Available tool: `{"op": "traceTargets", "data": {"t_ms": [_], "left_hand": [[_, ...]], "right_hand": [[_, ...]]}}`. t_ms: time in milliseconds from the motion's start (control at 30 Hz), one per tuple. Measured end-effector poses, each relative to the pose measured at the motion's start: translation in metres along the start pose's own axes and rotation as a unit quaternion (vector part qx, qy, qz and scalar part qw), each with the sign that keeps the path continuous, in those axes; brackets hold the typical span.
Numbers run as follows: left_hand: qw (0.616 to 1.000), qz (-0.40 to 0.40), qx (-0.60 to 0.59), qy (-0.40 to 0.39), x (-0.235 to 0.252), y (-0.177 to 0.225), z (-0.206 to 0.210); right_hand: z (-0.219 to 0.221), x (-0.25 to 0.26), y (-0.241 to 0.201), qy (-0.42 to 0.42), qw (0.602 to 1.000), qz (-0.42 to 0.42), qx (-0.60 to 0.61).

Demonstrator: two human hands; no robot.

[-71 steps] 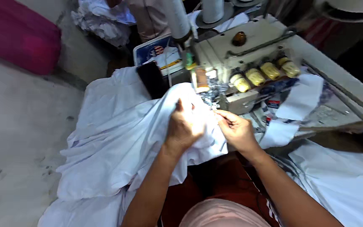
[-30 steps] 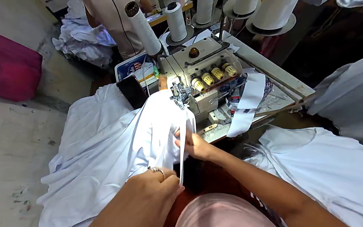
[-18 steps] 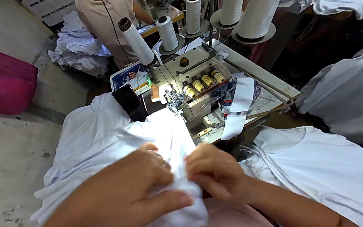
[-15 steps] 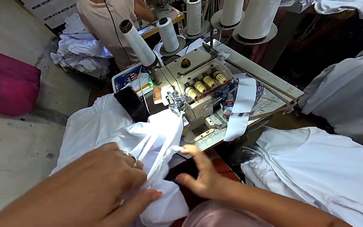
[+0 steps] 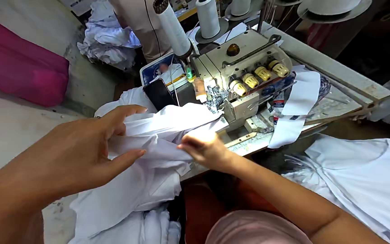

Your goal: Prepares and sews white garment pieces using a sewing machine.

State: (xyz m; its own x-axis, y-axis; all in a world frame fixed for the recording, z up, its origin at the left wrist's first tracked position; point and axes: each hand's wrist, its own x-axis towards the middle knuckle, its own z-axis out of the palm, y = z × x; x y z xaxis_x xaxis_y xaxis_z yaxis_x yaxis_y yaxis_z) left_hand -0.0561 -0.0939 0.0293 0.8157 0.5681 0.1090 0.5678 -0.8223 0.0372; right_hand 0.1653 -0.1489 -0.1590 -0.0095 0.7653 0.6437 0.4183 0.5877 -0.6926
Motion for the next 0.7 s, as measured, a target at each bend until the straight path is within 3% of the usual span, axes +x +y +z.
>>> {"op": "traceTargets", "data": {"t_ms": [67,167,333,400,567,700], "left_hand": [[0.999,0.001,-0.034,0.002,-0.002,0.001,0.005],[0.997,0.046,-0.061,0.019,-0.001,0.006,0.009],[0.992,0.104,0.07,0.027,-0.001,0.02,0.011],[0.989,0.105,0.099,0.017,-0.003,0.021,0.01],[0.989,0.113,0.097,0.017,-0.004,0.027,0.009],[0.989,0.11,0.097,0.016,-0.001,0.032,0.011]], "right_hand": [[-0.014,-0.005,0.013,0.096,0.995,0.002,-0.027],[-0.016,0.007,0.01,0.111,0.992,-0.014,-0.057],[-0.006,0.033,-0.032,-0.016,0.986,-0.129,0.1],[-0.012,0.029,-0.031,-0.034,0.984,-0.14,0.102],[-0.032,0.002,0.024,0.018,0.995,-0.085,-0.045],[-0.039,-0.004,0.03,0.02,0.999,-0.022,-0.016]]}}
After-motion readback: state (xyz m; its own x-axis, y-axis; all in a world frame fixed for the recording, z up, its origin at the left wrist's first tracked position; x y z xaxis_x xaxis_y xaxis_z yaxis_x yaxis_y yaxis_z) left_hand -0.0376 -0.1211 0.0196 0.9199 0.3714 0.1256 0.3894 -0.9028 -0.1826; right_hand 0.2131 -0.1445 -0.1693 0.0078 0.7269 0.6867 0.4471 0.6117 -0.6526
